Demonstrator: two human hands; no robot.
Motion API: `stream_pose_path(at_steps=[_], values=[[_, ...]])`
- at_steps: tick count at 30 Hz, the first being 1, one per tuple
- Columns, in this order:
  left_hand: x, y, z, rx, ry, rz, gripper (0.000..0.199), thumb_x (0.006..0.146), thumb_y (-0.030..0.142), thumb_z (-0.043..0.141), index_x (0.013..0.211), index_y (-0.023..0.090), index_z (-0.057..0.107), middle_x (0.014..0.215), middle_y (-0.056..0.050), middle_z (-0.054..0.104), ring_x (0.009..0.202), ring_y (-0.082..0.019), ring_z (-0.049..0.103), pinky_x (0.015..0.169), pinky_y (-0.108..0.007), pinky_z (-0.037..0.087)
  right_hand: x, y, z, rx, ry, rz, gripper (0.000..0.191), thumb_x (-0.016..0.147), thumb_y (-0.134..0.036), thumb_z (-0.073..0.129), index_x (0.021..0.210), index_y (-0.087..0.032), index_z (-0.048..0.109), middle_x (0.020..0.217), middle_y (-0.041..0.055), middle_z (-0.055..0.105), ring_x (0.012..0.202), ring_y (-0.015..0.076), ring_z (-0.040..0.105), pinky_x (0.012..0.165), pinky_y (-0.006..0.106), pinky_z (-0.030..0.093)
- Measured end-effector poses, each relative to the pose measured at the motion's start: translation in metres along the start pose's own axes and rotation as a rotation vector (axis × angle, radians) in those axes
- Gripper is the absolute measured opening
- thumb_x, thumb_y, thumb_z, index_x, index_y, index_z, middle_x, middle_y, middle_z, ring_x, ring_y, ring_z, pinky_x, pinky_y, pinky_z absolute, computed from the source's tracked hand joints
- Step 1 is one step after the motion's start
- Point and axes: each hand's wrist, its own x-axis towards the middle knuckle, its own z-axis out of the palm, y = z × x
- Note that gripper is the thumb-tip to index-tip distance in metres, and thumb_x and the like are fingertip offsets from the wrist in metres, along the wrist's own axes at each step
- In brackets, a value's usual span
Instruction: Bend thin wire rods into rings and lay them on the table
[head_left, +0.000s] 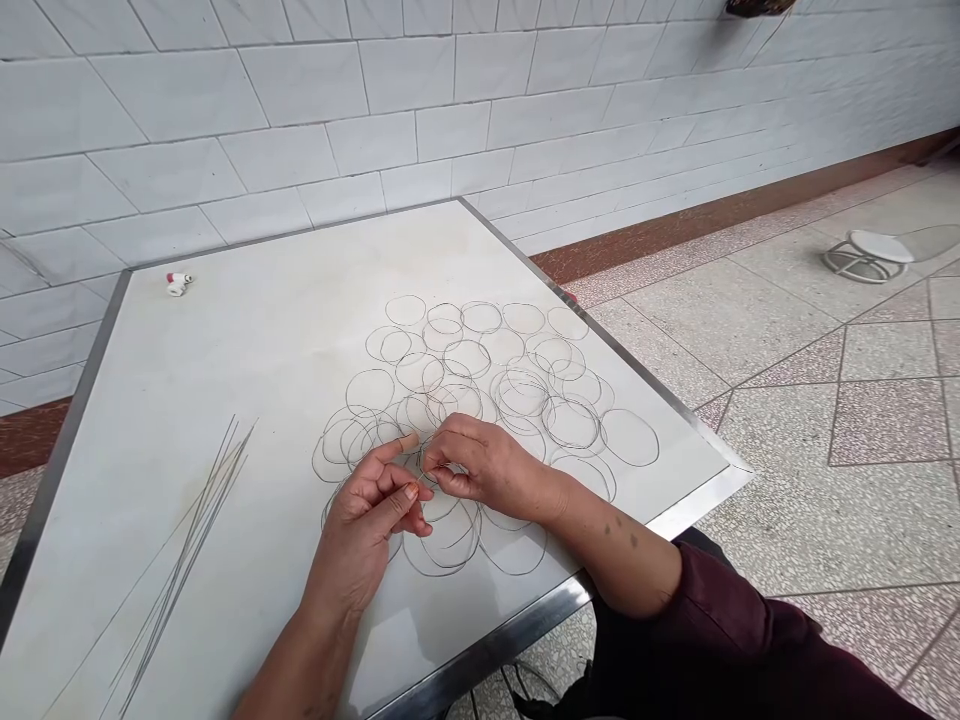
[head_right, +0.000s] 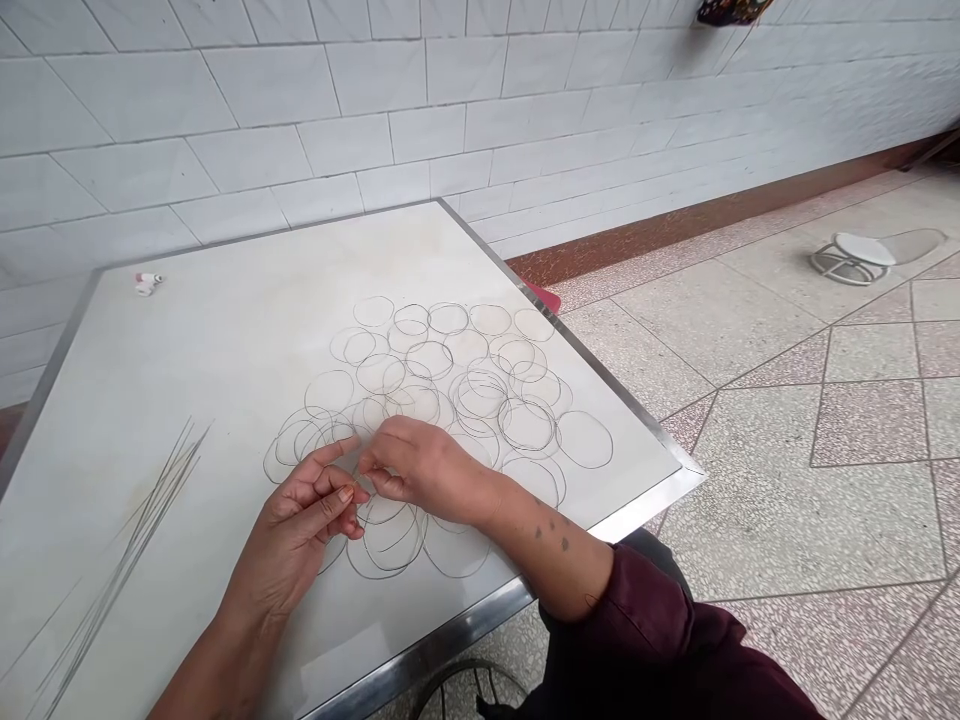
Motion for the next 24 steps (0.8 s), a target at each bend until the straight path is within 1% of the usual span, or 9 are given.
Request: stream_pose_path(at_steps=[5,10,13,18,21,24], values=[[0.002,-0.004,-0.001,-0.064,-0.021,-0.038,0.05,0.081,0.027,0.076,0.129,0.02,0.061,0.077,0.0,0.066,0.065,-0.013,0.057,0.063,-0.028,0.054,0.002,-0.002,0.002,-0.047,0.022,0.021,0.012,0.095,-0.014,0.052,0.085,-0.018,0.058,0.078,0.0021,0.059,0.072,0.014,0.055,0.063,0.025,0.049],[0.001,-0.003,-0.004,-0.092,-0.067,-0.056,0.054,0.086,0.027,0.073,0.136,0.023,0.056,0.082,-0.001,0.068,0.069,-0.014,0.06,0.069,-0.031,0.055,0.002,0.001,-0.002,-0.035,0.006,-0.007,0.011,0.097,-0.017,0.053,0.088,-0.019,0.058,0.077,0.0014,0.06,0.074,0.0142,0.055,0.065,0.025,0.05],[0.001,-0.002,-0.005,-0.102,-0.074,-0.052,0.052,0.087,0.027,0.071,0.136,0.023,0.056,0.081,-0.001,0.068,0.068,-0.013,0.058,0.065,-0.029,0.053,0.003,0.002,-0.005,-0.03,-0.039,-0.026,0.011,0.099,-0.02,0.052,0.09,-0.019,0.058,0.08,0.0022,0.06,0.076,0.0145,0.055,0.068,0.026,0.051],[0.001,-0.003,-0.004,-0.085,-0.091,-0.042,0.049,0.087,0.026,0.071,0.134,0.023,0.059,0.079,-0.001,0.067,0.059,-0.01,0.052,0.057,-0.025,0.047,0.003,0.002,-0.009,0.0,-0.121,-0.036,0.013,0.102,-0.024,0.049,0.094,-0.018,0.058,0.085,0.0042,0.061,0.079,0.0151,0.056,0.073,0.028,0.052],[0.001,-0.003,-0.005,-0.078,-0.105,-0.041,0.048,0.086,0.026,0.071,0.133,0.023,0.059,0.079,-0.001,0.067,0.058,-0.01,0.052,0.056,-0.025,0.046,0.003,0.002,-0.01,0.03,-0.153,-0.018,0.015,0.103,-0.025,0.048,0.094,-0.018,0.059,0.086,0.0048,0.062,0.08,0.0153,0.056,0.075,0.028,0.052],[0.001,-0.002,-0.005,-0.076,-0.111,-0.04,0.049,0.087,0.027,0.071,0.134,0.023,0.059,0.079,-0.001,0.067,0.06,-0.011,0.053,0.058,-0.026,0.047,0.004,0.0,-0.012,0.073,-0.157,0.011,0.015,0.102,-0.025,0.049,0.095,-0.018,0.06,0.088,0.0051,0.062,0.082,0.0151,0.057,0.075,0.028,0.053]])
